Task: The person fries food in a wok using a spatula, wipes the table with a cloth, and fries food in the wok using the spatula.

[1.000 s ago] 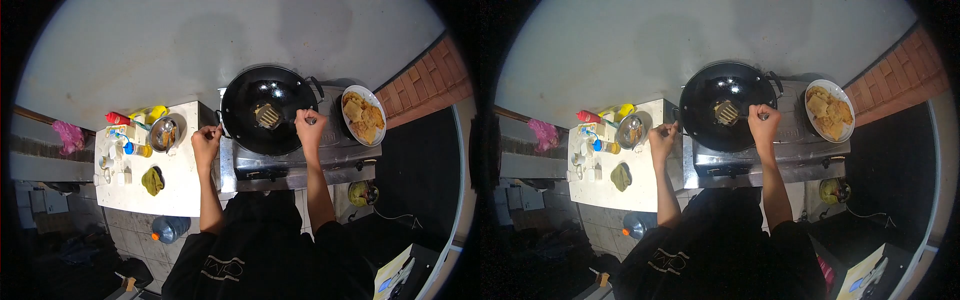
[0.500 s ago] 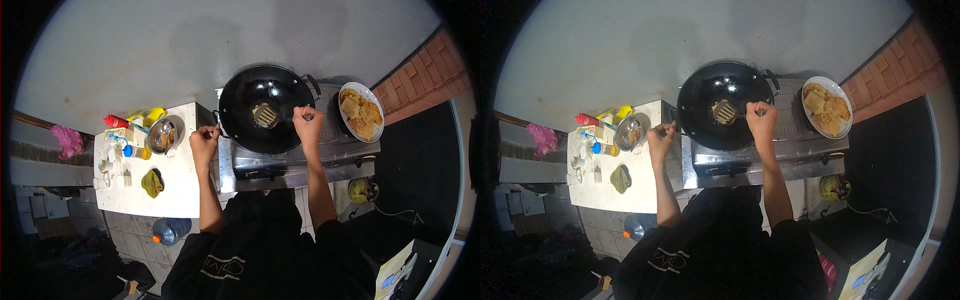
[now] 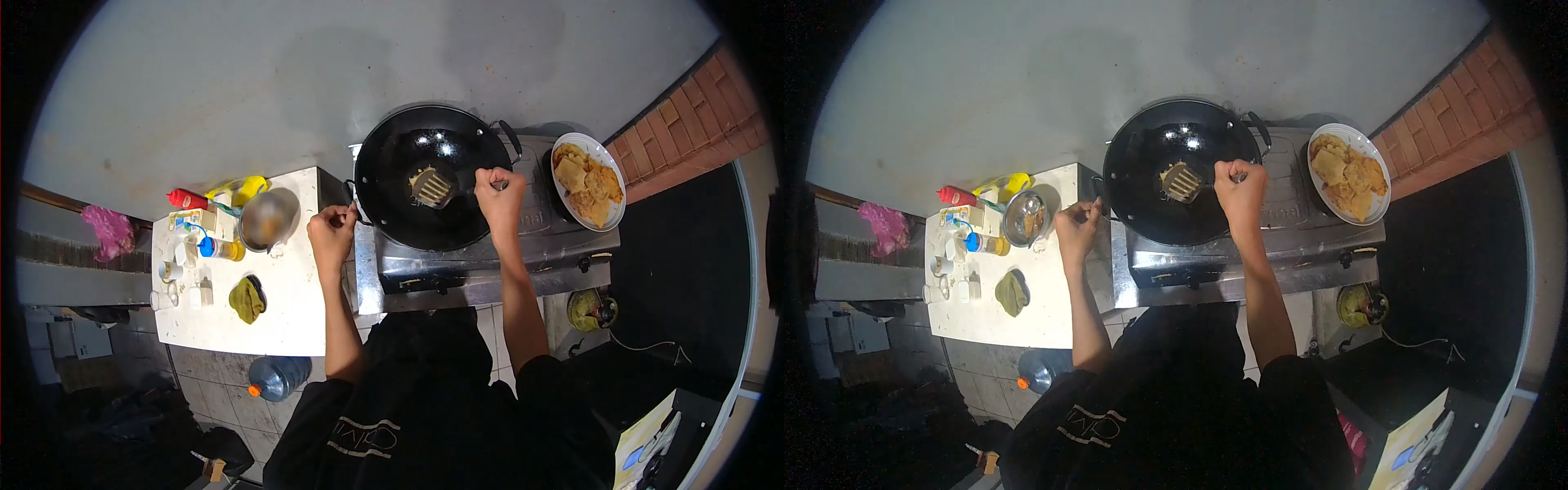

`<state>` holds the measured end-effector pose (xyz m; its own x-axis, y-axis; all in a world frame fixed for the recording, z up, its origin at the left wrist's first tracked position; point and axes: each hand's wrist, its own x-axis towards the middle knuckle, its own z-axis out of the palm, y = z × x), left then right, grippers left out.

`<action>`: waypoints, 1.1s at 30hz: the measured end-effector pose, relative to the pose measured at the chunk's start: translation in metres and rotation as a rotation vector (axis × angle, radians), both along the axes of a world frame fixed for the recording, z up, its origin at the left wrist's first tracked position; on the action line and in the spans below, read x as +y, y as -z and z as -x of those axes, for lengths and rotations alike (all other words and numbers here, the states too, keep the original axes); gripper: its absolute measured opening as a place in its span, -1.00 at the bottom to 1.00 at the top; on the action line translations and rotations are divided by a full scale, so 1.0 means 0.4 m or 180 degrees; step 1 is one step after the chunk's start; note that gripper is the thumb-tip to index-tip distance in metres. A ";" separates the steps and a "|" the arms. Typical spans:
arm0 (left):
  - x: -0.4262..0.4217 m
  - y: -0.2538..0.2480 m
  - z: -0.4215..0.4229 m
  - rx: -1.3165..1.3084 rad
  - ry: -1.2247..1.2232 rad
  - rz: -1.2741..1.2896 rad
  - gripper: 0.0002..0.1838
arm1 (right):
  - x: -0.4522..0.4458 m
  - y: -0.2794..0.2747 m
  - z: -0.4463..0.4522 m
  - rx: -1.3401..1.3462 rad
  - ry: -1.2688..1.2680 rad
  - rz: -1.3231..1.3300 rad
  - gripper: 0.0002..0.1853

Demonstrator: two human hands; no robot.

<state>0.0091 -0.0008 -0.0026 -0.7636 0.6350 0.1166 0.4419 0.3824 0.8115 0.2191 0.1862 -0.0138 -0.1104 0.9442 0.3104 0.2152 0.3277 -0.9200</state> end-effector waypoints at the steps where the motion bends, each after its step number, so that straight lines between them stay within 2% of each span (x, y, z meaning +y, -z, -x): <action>1: -0.001 0.009 0.004 0.0004 0.0019 -0.0057 -0.70 | -0.005 -0.004 0.002 0.0024 0.0020 -0.0014 -0.71; 5: 0.000 0.042 0.014 -0.0017 -0.0036 -0.0263 -0.73 | -0.004 -0.007 -0.001 0.0086 0.0015 0.0027 -0.72; 8: 0.002 0.013 0.000 0.0054 -0.0081 -0.0177 -0.74 | -0.007 -0.020 -0.005 -0.0124 0.0046 0.0028 -0.72; 15: 0.000 0.016 0.000 0.0148 -0.0046 -0.0182 -0.74 | -0.019 -0.016 -0.012 0.0040 -0.0090 -0.0075 -0.71; 18: 0.000 0.020 0.004 0.0082 -0.0065 -0.0232 -0.75 | -0.040 -0.032 -0.021 0.0386 -0.0286 0.0363 -0.69; 21: 0.000 0.020 0.002 0.0048 -0.0087 -0.0225 -0.75 | -0.029 -0.031 -0.044 0.0081 -0.0145 0.0145 -0.67; 23: 0.000 0.013 0.000 0.0093 -0.0086 -0.0163 -0.75 | -0.021 -0.075 -0.060 -0.0055 -0.0038 -0.0464 -0.66; 28: 0.001 0.021 0.002 0.0087 -0.0095 -0.0183 -0.75 | 0.000 -0.170 -0.084 -0.0636 -0.0285 -0.0667 -0.68; 31: 0.001 0.005 -0.007 0.0032 -0.0087 -0.0163 -0.74 | 0.006 -0.184 -0.066 -0.1009 -0.0418 -0.0978 -0.67; 33: 0.000 0.004 -0.007 -0.0025 -0.0098 -0.0109 -0.73 | 0.010 -0.163 -0.049 -0.0952 -0.0522 -0.1169 -0.68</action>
<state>0.0121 -0.0009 -0.0044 -0.7837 0.6070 0.1319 0.4239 0.3675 0.8278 0.2387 0.1903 0.0512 -0.3832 0.7412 0.5511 0.3705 0.6699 -0.6434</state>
